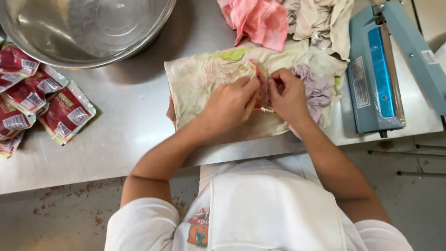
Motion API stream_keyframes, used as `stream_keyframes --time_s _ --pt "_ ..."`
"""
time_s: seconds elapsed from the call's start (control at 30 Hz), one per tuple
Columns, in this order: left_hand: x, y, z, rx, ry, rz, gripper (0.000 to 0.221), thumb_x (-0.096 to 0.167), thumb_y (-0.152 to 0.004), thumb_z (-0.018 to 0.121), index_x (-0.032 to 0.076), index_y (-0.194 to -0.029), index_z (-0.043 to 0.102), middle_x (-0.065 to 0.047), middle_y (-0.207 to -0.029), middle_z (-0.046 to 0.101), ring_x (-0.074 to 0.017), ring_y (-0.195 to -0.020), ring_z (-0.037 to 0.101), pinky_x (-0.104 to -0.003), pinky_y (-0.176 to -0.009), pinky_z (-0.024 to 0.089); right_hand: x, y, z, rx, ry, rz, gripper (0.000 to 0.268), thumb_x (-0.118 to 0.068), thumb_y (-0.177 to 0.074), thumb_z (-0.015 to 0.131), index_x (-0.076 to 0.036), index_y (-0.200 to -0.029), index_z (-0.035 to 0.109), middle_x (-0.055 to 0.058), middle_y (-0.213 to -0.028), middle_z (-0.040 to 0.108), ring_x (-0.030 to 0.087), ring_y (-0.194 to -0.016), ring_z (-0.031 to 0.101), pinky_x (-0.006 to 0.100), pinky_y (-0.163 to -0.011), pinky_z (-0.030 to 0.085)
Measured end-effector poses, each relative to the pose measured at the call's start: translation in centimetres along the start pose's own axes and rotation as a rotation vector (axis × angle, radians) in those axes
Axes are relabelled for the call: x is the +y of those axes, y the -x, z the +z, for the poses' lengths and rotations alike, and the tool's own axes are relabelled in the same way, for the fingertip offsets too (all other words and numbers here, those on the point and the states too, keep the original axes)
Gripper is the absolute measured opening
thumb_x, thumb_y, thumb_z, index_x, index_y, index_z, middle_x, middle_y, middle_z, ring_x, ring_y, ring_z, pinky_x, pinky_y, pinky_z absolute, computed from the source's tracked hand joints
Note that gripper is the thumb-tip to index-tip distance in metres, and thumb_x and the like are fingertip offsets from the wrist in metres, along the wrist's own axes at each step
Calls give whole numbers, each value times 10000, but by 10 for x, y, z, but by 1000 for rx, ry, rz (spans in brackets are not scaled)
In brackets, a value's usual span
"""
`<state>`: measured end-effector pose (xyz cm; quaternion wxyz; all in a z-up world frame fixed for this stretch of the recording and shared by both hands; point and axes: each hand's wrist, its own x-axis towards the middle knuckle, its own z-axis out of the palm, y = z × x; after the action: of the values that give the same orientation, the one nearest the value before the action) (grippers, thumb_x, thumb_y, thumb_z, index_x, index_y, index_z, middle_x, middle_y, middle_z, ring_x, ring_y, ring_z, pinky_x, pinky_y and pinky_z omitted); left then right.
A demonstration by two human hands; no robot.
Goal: The person is cleaning individual food packets with a cloth and then sealing them using a manual heat sealing machine on a production table.
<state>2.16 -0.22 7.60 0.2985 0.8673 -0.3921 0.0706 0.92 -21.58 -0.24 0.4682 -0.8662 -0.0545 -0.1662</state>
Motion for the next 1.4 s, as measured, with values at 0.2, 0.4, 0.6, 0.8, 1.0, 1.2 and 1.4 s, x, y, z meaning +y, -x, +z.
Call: stream_keyframes --time_s 0.2,0.4,0.6,0.8,1.0,1.2,1.4 --pt "-3 34 9 41 399 -244 411 147 -965 676 64 -1332 512 -170 -1124 612 -365 -869 743 -477 -750 616 11 40 -12 105 -13 -80 26 -32 -995 707 -8 -1005 709 182 -855 665 339 -817 692 378 -707 536" --pt "-12 35 59 268 297 -156 195 254 -933 773 128 -1071 716 -67 -963 604 -295 -868 679 -399 -794 585 4 43 -23 67 -24 -142 39 -17 -1029 701 23 -1026 703 186 -978 687 381 -910 691 418 -768 540" --pt "-51 44 104 462 701 -322 133 211 -1055 575 126 -1060 677 -37 -929 628 -191 -875 626 -350 -828 534 43 47 -33 60 -227 7 56 3 -1075 648 18 -1023 635 118 -890 600 199 -821 605 305 -727 491" --pt "-36 42 93 445 899 -413 199 224 -1121 413 107 -1072 567 -137 -1010 699 -152 -791 567 -367 -782 513 39 53 -27 67 -394 171 78 -16 -1088 606 -61 -1025 608 -22 -734 525 42 -697 553 172 -665 455" --pt "-28 44 92 488 780 -463 176 173 -1104 427 89 -1032 565 -149 -835 685 -224 -868 633 -422 -773 520 51 59 -22 72 -372 232 94 -17 -1073 622 -87 -1010 621 -43 -684 518 25 -633 533 152 -609 437" --pt "-31 49 101 492 720 -570 137 192 -1088 475 118 -1011 562 -67 -671 630 -151 -604 572 -327 -592 477 43 46 -39 -9 -93 236 85 -46 -1060 631 -129 -1067 648 44 -761 630 158 -666 609 259 -626 489" --pt "-31 50 100 474 754 -592 135 188 -1082 478 103 -1021 563 -69 -661 632 -161 -569 601 -314 -545 490 12 36 -81 -315 607 32 610 -228 -870 803 -112 -1422 571 222 -1378 515 473 -1274 427 607 -1043 350"
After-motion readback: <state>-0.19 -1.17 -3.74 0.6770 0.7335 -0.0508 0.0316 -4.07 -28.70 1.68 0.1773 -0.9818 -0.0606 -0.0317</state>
